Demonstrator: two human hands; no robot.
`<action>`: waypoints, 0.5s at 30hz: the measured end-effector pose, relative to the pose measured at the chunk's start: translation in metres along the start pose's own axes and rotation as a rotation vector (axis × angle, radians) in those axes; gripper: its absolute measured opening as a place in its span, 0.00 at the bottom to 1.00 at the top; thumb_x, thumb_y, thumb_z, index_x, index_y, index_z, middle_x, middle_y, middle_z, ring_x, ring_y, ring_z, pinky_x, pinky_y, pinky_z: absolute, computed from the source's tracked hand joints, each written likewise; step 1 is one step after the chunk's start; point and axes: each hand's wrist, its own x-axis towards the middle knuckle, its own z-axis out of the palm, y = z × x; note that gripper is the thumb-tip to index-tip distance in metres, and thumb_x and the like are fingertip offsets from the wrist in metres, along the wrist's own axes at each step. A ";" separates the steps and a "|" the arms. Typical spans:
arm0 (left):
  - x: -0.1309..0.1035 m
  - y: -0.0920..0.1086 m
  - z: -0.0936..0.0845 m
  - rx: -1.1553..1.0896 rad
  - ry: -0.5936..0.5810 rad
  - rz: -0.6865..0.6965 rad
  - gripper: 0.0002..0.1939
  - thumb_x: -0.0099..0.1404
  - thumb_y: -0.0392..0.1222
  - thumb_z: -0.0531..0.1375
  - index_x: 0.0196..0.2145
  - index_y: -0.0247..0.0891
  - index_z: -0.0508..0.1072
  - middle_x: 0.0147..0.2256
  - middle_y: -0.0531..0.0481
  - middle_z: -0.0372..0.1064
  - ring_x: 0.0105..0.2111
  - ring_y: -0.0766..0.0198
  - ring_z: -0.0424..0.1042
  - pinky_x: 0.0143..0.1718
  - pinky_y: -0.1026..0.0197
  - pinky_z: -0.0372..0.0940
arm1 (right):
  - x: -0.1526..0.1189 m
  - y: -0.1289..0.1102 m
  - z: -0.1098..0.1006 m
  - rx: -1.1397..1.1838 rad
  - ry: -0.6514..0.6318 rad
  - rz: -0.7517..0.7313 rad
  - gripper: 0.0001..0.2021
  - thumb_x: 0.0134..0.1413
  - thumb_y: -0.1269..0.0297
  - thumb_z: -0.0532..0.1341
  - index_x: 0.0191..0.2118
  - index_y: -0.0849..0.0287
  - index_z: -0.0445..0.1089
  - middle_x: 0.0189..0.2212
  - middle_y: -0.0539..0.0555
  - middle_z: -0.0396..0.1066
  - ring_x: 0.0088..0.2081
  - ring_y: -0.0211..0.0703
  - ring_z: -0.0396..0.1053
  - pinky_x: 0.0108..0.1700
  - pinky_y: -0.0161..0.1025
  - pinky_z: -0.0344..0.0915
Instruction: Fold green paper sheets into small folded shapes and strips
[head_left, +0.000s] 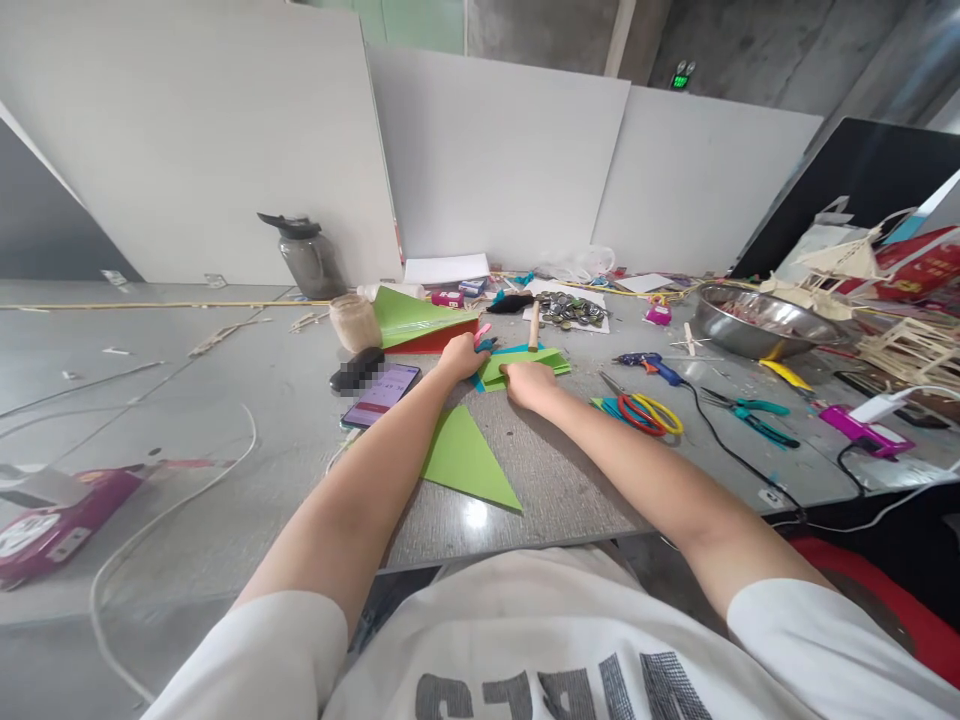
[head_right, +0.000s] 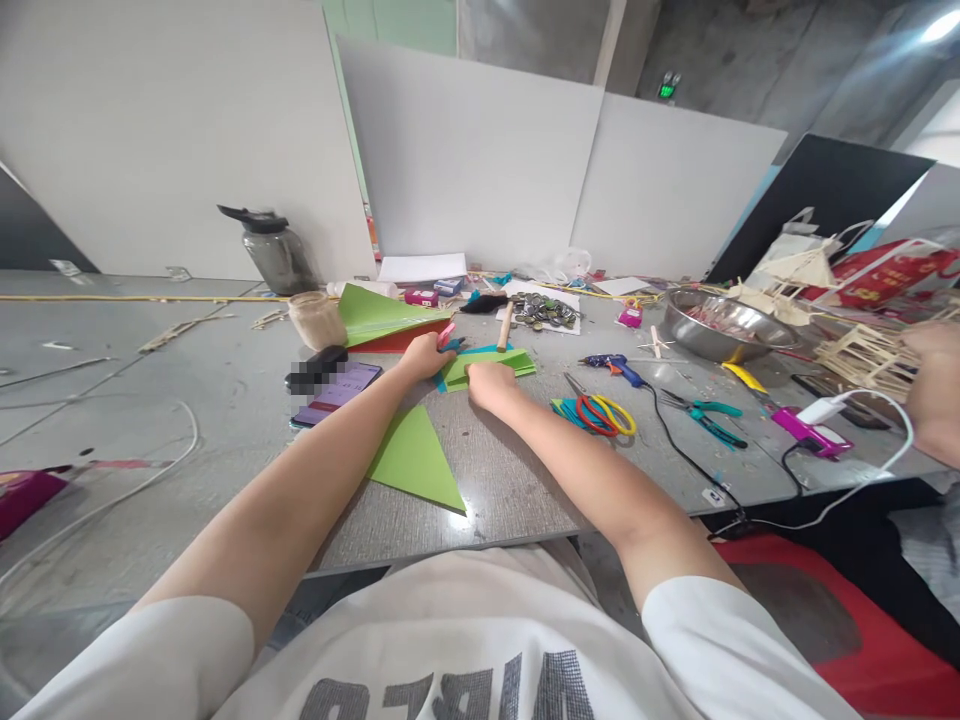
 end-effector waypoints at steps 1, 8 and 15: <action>-0.001 0.003 -0.002 0.017 -0.022 -0.027 0.25 0.86 0.55 0.75 0.71 0.41 0.82 0.69 0.39 0.81 0.64 0.44 0.85 0.65 0.39 0.86 | 0.000 -0.002 0.000 -0.015 -0.001 -0.009 0.22 0.85 0.50 0.74 0.72 0.53 0.80 0.71 0.63 0.80 0.65 0.58 0.84 0.67 0.60 0.87; -0.013 0.026 -0.017 0.136 -0.119 -0.085 0.25 0.87 0.54 0.74 0.72 0.41 0.81 0.70 0.38 0.80 0.64 0.45 0.85 0.65 0.38 0.86 | -0.001 -0.002 -0.004 -0.003 0.036 -0.072 0.23 0.85 0.50 0.74 0.73 0.54 0.80 0.71 0.63 0.80 0.65 0.58 0.84 0.67 0.61 0.87; -0.016 0.044 -0.015 0.266 -0.104 0.055 0.26 0.87 0.55 0.74 0.72 0.40 0.81 0.70 0.37 0.80 0.64 0.44 0.85 0.65 0.37 0.86 | -0.011 0.023 -0.006 0.041 0.070 -0.038 0.20 0.86 0.51 0.73 0.71 0.54 0.81 0.71 0.62 0.81 0.65 0.58 0.84 0.68 0.60 0.86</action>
